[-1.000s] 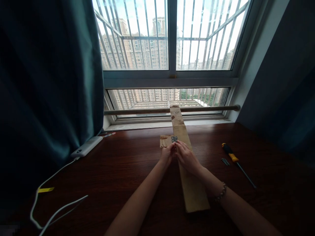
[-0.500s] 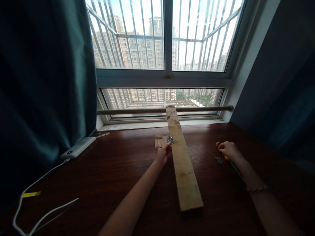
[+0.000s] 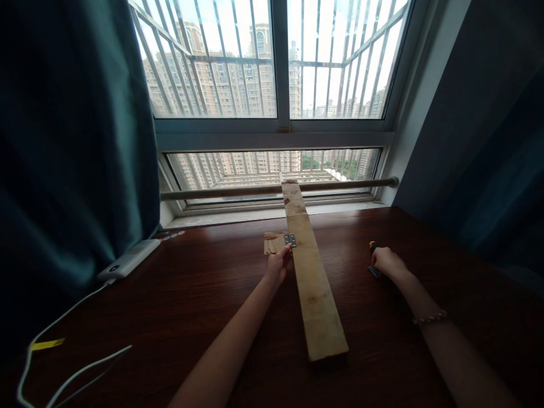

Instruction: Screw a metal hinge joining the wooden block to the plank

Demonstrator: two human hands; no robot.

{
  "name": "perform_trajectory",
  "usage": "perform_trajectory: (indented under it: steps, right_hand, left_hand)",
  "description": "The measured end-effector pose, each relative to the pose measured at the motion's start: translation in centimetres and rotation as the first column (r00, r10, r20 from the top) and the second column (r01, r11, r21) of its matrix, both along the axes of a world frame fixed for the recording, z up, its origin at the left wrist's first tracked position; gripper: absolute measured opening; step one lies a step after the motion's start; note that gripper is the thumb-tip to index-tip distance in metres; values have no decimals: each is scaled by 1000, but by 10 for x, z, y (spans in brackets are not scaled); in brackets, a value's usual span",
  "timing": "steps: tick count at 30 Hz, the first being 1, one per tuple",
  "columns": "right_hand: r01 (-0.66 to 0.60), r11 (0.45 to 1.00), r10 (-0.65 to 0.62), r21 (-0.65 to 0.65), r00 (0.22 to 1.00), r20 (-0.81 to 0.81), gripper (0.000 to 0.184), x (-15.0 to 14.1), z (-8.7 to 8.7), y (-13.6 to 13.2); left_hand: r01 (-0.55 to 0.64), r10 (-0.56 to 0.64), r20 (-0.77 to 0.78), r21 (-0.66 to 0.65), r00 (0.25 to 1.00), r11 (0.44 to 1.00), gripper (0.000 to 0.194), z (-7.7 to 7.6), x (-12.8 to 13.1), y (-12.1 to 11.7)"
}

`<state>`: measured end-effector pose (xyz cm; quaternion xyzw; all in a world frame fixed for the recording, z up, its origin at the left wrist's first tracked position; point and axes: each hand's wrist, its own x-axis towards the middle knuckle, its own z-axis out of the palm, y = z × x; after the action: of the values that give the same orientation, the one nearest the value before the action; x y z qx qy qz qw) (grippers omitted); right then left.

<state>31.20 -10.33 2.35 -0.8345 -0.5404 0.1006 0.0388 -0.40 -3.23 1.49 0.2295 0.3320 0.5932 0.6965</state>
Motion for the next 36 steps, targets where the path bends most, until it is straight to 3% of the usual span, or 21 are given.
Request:
perform_trajectory:
  steps: [10,13,15,18,22,24,28,36]
  right_hand:
    - [-47,998,44,50,997,68,16,-10,3,-2]
    - [-129,974,121,188,991,53,17,-16,12,-1]
    - [-239,881,245,409,969,37,17,-30,22,1]
    - [-306,639,414,706,910,20,17,-69,38,8]
    - [-255,418,544,872,839,-16,18,-136,54,28]
    - [-271,348,587,897,809,16,18,-165,55,42]
    - [-364,304,630,880,770,101,18,-199,42,69]
    - [-490,331,618,806,759,208,21,-212,22,89]
  left_hand:
    - [13,-13,-12,6,1000,1000,19,-5,0,2]
    - [16,-16,-9,8,1000,1000,20,-6,0,2]
    - [16,-16,-2,12,1000,1000,19,-7,1,2]
    - [1,-1,0,7,1000,1000,18,-6,1,1]
    - [7,-7,0,3,1000,1000,19,-1,2,-2]
    - [11,-11,1,4,1000,1000,20,0,3,-3]
    - [-13,13,30,3,999,1000,19,1,4,-5]
    - [-34,38,94,-52,995,998,18,6,5,-8]
